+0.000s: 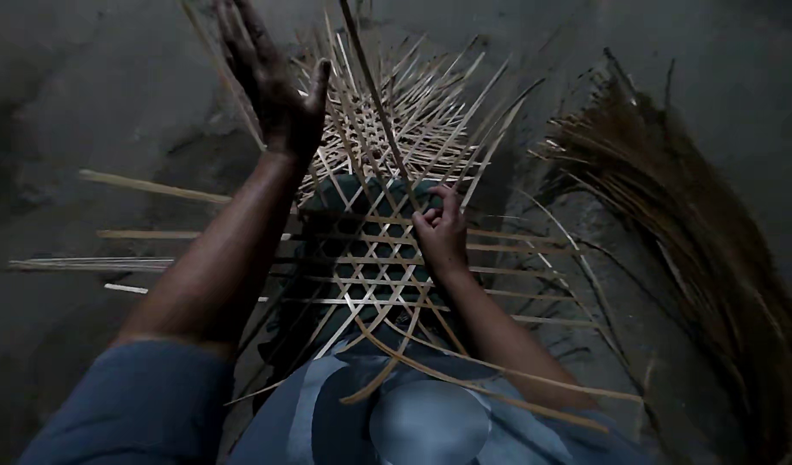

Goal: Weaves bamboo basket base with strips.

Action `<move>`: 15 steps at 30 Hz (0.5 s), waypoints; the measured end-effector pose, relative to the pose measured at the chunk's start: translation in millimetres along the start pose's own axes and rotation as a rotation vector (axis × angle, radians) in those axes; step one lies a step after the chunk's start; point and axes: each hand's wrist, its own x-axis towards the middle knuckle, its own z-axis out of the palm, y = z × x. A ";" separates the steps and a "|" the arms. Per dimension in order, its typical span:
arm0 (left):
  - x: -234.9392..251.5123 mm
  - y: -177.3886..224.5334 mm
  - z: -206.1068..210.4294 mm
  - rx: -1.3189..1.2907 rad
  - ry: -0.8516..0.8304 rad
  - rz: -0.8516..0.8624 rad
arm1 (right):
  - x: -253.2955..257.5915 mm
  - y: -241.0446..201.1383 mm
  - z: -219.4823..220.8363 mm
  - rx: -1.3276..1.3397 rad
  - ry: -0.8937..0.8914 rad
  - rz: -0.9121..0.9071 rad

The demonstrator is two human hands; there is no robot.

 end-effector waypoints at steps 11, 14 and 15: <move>21.8 -45.8 40.3 -0.940 -0.418 -1.146 | 2.3 -2.3 -15.4 -0.032 -0.119 0.024; 18.7 -45.4 53.8 -0.639 -0.405 -0.963 | 2.1 -2.3 -19.0 -0.015 -0.103 0.033; 16.3 -46.6 60.1 -0.617 -0.395 -0.924 | 0.7 -2.8 -20.8 -0.014 -0.097 0.024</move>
